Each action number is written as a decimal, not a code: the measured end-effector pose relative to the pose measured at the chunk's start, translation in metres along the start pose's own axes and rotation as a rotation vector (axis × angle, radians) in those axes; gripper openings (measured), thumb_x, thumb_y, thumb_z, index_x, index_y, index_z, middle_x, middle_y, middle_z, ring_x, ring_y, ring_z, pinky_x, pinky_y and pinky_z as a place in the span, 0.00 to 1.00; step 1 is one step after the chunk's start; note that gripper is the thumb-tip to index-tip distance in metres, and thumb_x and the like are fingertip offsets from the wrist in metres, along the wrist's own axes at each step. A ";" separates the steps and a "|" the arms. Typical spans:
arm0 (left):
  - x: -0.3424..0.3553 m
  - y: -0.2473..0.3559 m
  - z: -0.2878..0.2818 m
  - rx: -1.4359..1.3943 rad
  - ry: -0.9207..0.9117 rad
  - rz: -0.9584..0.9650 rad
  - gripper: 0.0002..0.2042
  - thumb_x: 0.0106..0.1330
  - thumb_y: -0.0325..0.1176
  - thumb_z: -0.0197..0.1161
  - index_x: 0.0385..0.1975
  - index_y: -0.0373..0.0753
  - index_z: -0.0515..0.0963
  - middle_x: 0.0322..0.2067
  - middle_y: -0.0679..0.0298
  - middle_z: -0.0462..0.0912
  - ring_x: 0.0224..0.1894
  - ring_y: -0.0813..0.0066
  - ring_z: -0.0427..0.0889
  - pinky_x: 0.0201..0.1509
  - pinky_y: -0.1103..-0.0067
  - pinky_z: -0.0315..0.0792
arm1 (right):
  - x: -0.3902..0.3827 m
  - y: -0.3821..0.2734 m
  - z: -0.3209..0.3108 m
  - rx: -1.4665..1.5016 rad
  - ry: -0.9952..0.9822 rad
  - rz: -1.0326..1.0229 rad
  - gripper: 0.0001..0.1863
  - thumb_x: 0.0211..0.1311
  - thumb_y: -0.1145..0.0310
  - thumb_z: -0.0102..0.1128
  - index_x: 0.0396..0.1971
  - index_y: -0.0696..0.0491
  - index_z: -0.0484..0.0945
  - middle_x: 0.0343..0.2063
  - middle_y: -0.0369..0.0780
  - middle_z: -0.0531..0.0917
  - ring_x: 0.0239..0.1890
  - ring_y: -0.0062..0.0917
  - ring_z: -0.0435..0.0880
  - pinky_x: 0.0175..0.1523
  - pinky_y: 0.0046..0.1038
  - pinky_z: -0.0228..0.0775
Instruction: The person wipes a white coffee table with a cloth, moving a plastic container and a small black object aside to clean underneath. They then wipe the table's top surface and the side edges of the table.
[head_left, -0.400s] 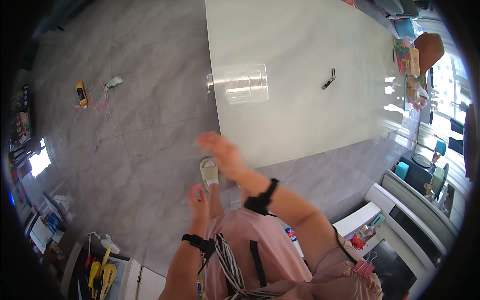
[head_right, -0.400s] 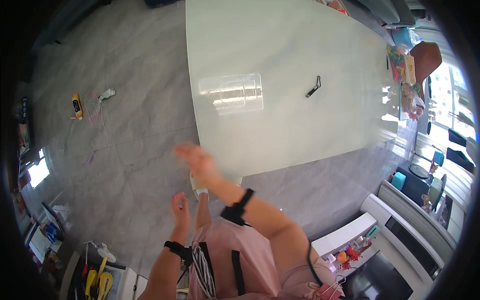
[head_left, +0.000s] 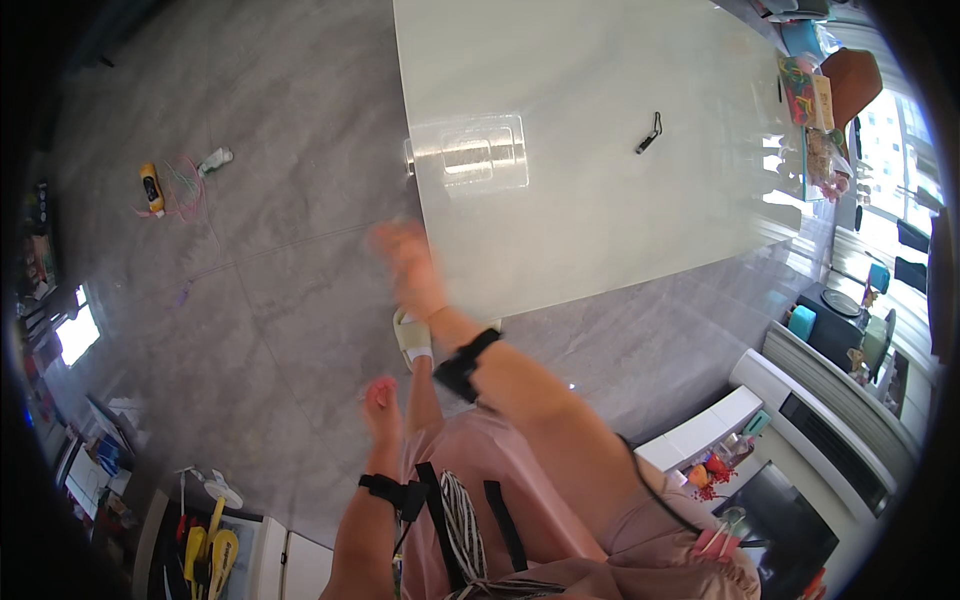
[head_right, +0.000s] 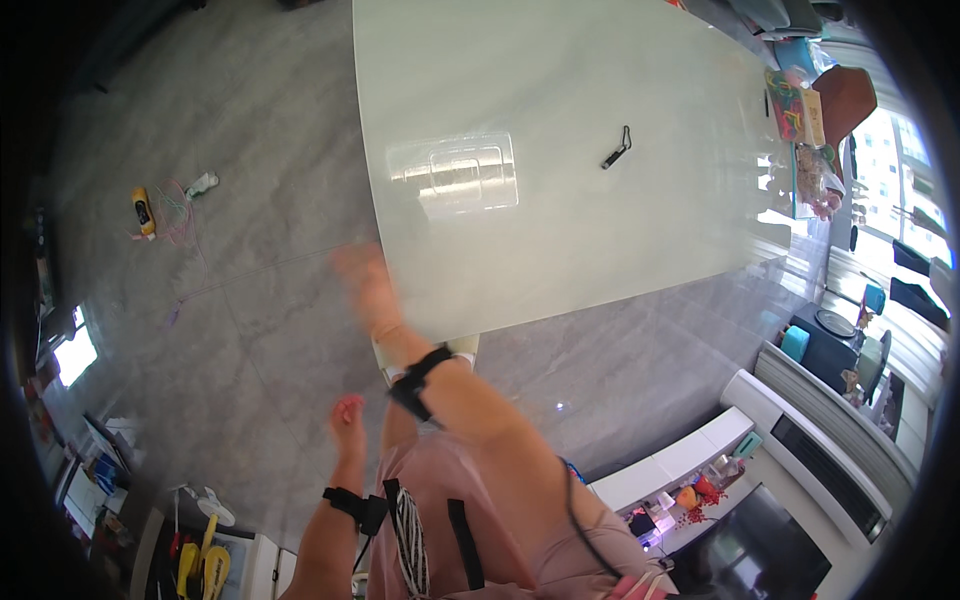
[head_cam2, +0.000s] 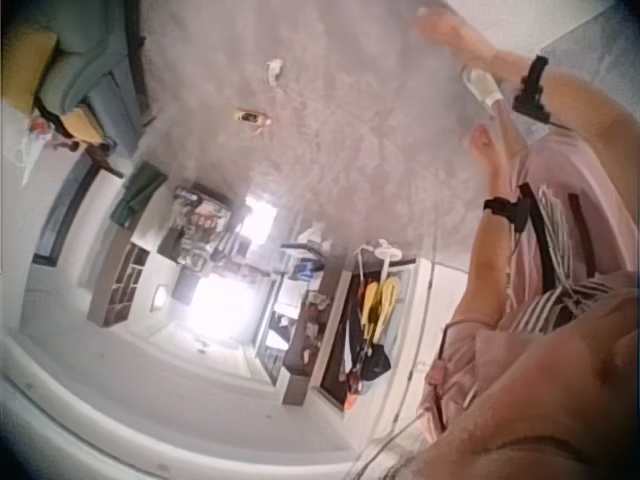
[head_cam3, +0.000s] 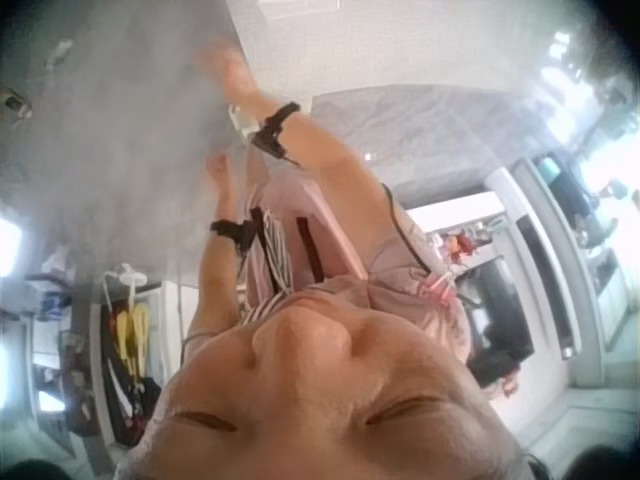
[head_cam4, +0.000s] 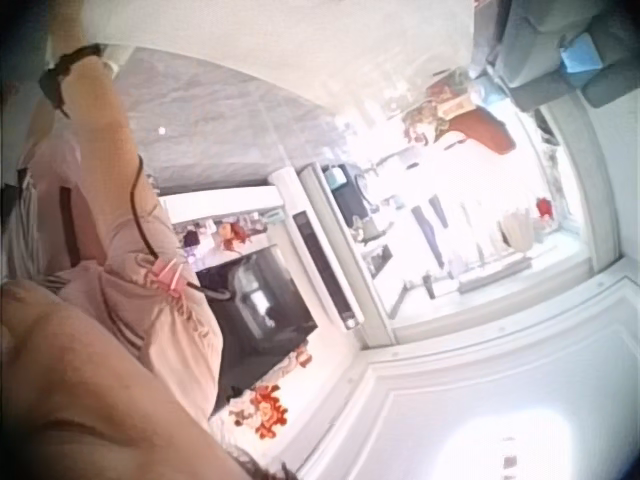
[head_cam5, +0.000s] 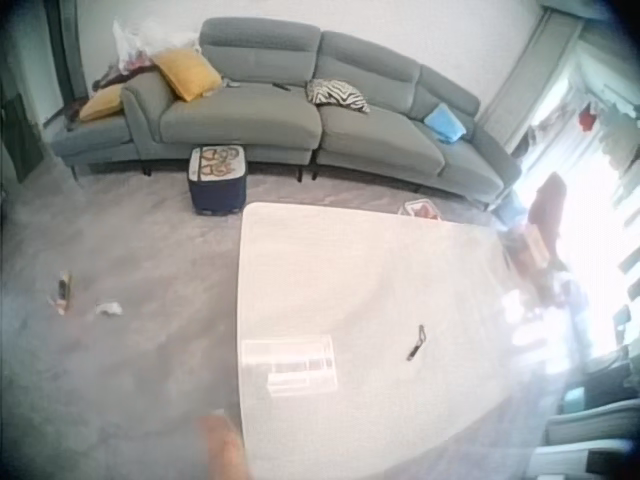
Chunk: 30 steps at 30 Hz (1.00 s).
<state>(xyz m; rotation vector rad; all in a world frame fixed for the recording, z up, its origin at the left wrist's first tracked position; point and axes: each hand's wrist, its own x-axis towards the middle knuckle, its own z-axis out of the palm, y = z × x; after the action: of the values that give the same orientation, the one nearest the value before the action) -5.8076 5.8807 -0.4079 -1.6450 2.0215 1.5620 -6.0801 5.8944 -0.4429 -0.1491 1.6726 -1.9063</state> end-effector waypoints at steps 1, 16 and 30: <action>-0.006 0.009 0.000 -0.033 -0.030 -0.044 0.07 0.69 0.32 0.60 0.34 0.37 0.81 0.32 0.69 0.83 0.31 0.82 0.72 0.40 0.83 0.69 | -0.010 -0.006 0.032 -0.567 -0.138 -0.091 0.21 0.69 0.76 0.44 0.60 0.58 0.70 0.63 0.40 0.73 0.64 0.33 0.71 0.69 0.31 0.59; 0.025 0.138 0.034 -0.508 -0.352 -0.090 0.20 0.73 0.41 0.57 0.54 0.30 0.73 0.48 0.58 0.81 0.52 0.73 0.79 0.58 0.78 0.70 | -0.079 -0.092 -0.105 1.211 0.059 0.708 0.29 0.60 0.69 0.45 0.64 0.60 0.66 0.57 0.47 0.76 0.56 0.38 0.78 0.63 0.39 0.69; 0.052 0.228 0.070 0.058 -0.164 0.494 0.16 0.60 0.33 0.70 0.48 0.40 0.80 0.44 0.63 0.75 0.45 0.71 0.75 0.50 0.75 0.71 | -0.089 -0.122 -0.165 0.873 0.275 0.506 0.22 0.66 0.70 0.48 0.59 0.59 0.68 0.51 0.43 0.80 0.52 0.33 0.80 0.58 0.35 0.73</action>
<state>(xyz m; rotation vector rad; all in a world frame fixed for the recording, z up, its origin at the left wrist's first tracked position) -6.0387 5.8728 -0.3305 -0.9996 2.4729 1.6827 -6.1249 6.0863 -0.3368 0.8239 0.7655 -2.1004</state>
